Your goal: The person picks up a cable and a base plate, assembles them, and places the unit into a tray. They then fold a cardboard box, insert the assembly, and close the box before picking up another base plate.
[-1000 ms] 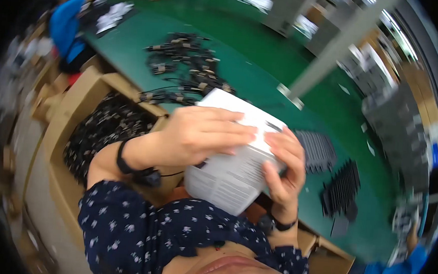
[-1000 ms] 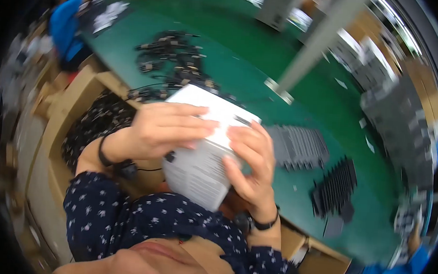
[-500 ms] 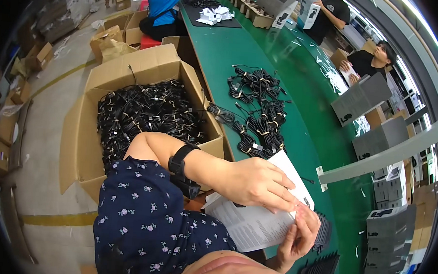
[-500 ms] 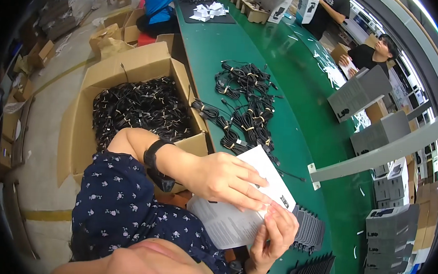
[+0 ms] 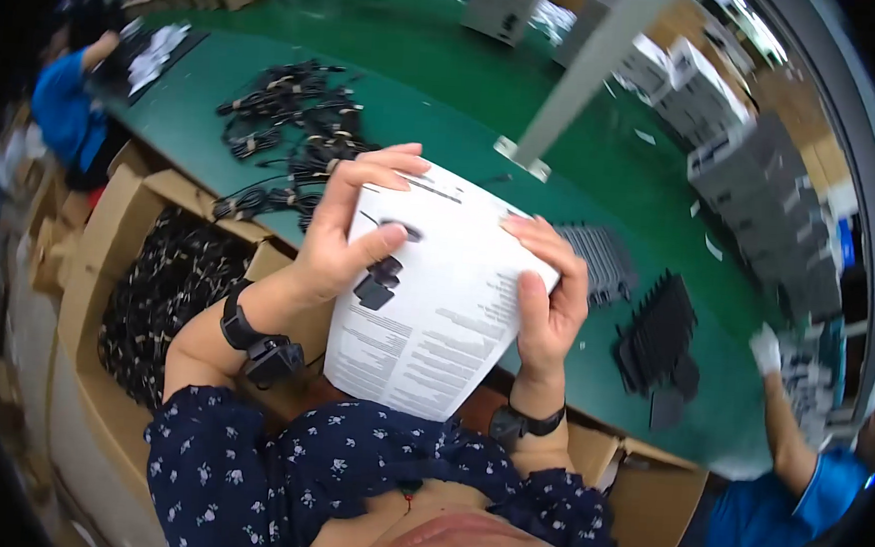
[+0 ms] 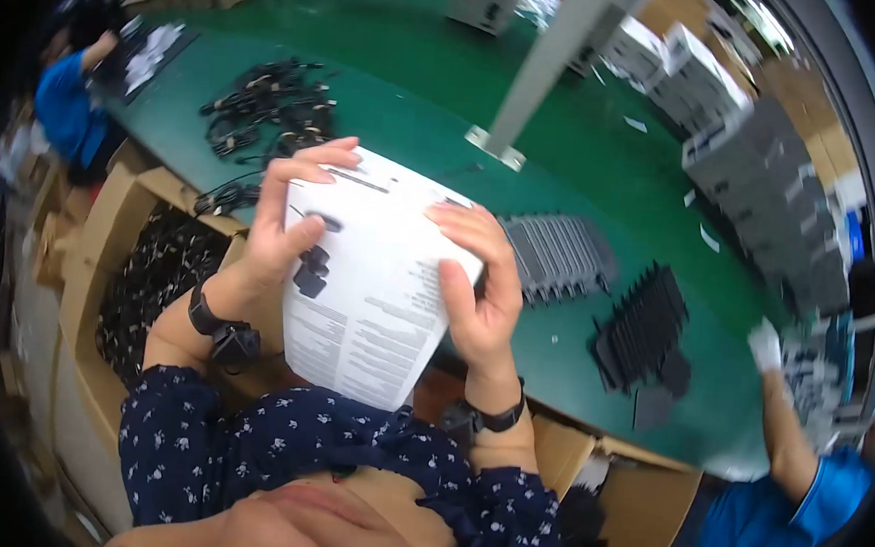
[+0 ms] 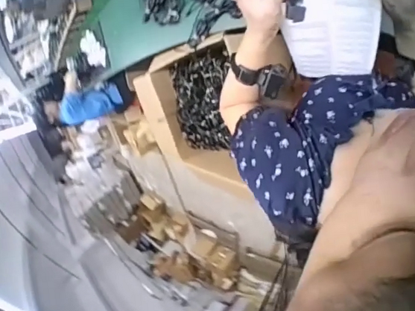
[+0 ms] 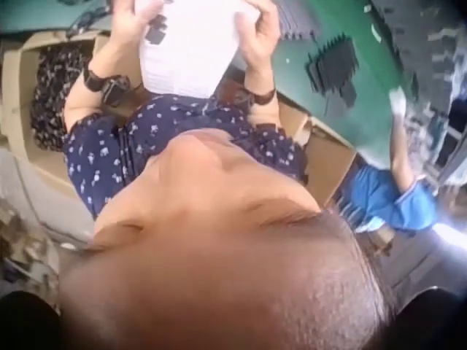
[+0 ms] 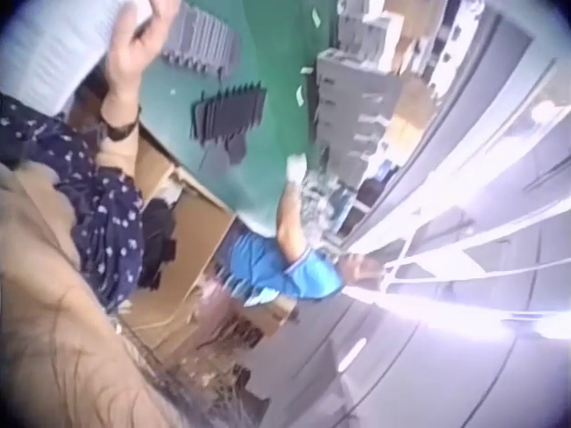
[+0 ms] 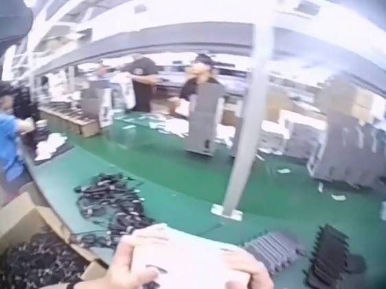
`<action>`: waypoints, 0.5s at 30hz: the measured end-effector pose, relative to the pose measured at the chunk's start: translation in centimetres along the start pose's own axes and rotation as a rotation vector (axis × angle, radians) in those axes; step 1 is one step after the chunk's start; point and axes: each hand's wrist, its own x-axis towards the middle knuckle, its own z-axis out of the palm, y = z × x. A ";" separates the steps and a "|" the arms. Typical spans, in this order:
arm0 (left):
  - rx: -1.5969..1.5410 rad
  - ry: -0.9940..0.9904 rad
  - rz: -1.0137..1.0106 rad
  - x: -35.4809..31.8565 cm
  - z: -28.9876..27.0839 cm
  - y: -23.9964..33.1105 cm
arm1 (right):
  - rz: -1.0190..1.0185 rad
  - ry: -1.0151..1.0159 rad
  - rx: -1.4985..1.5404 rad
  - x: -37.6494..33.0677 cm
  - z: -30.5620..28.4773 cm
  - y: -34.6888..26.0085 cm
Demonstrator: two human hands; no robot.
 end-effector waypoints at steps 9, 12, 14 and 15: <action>0.067 -0.090 -0.030 0.7 3.6 -0.7 | 0.045 0.117 0.162 -2.7 -2.8 2.0; 0.103 -0.098 -0.047 0.6 4.8 -0.1 | 0.066 0.159 0.155 -4.0 -2.8 2.0; 0.108 -0.090 -0.048 0.8 5.3 0.0 | 0.060 0.209 0.126 -4.4 -2.7 1.5; 0.071 -0.115 -0.045 0.7 5.0 0.0 | 0.053 0.249 0.102 -4.4 -2.5 1.3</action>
